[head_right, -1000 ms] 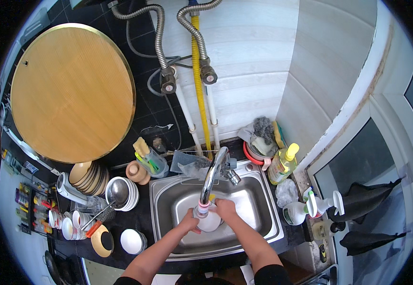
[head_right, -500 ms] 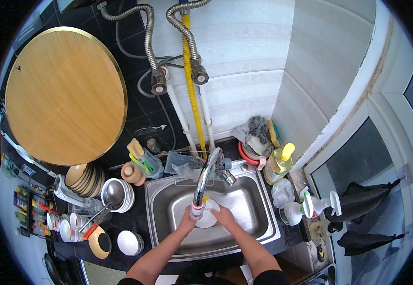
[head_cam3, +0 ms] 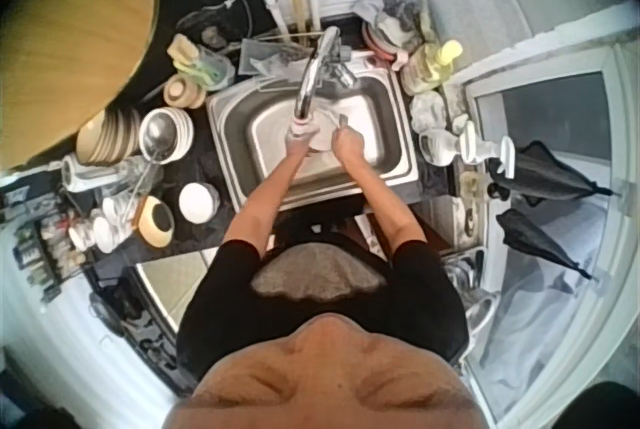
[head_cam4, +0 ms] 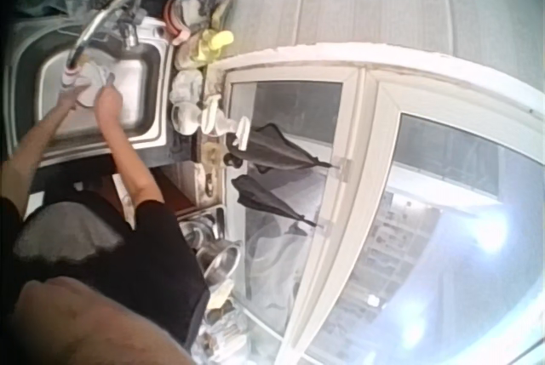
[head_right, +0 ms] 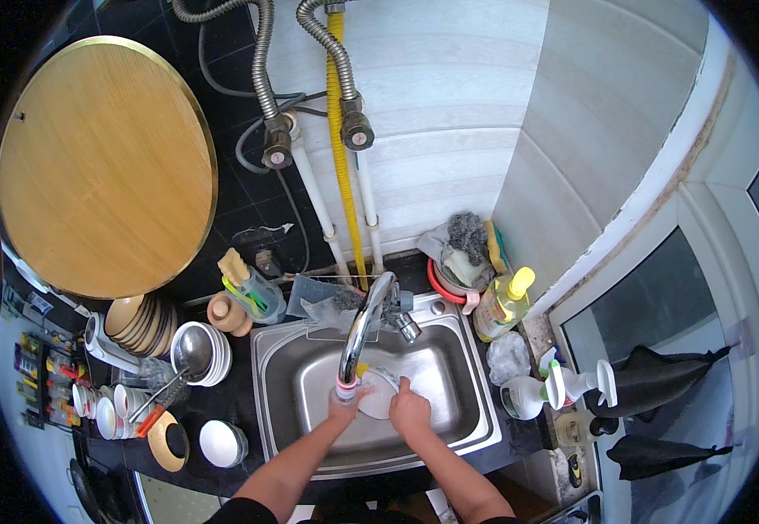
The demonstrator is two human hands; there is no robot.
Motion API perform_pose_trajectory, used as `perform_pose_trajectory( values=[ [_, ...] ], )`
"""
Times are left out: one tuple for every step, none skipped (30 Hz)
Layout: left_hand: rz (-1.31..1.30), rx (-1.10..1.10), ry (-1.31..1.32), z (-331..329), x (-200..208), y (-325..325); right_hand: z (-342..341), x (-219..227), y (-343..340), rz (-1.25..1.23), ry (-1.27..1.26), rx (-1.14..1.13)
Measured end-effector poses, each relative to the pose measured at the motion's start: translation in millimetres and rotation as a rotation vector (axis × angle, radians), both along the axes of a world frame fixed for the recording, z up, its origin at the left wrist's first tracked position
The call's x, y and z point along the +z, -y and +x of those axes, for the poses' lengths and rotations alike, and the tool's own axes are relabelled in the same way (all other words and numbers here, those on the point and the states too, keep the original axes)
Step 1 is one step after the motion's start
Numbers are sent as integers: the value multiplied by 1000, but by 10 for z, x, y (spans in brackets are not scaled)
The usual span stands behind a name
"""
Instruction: The person washes various kitchen items in a sink, including a metal bowl, plates, and bowls, using a sponge and running water. They rinse each item and place them on the counter or into a cabinet.
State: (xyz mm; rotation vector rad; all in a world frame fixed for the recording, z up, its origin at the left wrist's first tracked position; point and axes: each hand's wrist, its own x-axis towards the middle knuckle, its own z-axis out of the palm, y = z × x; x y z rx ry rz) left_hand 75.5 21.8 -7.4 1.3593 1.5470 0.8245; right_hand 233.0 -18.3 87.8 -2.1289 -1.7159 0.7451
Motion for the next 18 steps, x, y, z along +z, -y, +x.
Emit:
perform_pose_trajectory(
  values=[
    [399,-81,-72,-67,-22,-93,5,-16,17,-18,19,26],
    [293,-72,-117,-66,-51,-98,3,-19,11,18,0,-7],
    [186,-61,-160,-60,-79,-96,-9,-22,4,55,-19,-38],
    [77,-57,-205,-11,36,-77,-12,-34,-5,89,-40,-76],
    [-153,1,-32,63,107,-12,-32,-38,-20,126,-61,-109],
    [-381,60,143,188,164,76,-50,-56,-34,128,-69,-130],
    [-509,105,266,291,282,143,-65,-84,-56,132,-77,-152],
    [-637,166,379,390,396,212,-84,-106,-73,134,-86,-169],
    [-673,209,438,481,581,271,-77,-107,-81,114,-94,-174],
    [-707,254,498,512,675,302,-63,-102,-76,94,-102,-176],
    [-565,181,390,418,569,266,-33,-100,-61,73,-106,-179],
    [-423,109,283,209,334,176,-13,-119,-42,55,-77,-149],
    [-276,40,177,22,113,73,5,-146,-25,40,-47,-116],
    [-133,-50,80,-143,-116,-27,9,-202,2,24,-18,-83],
    [12,-143,-19,-297,-335,-138,6,-343,20,-40,-200,-148],
    [156,-237,-120,-369,-434,-196,-2,-545,24,-106,-385,-214],
    [-59,-134,75,-291,-234,-198,6,-666,11,-170,-570,-288],
    [-275,-20,267,-151,195,-135,5,-561,-9,-309,-728,-370]
  ],
)
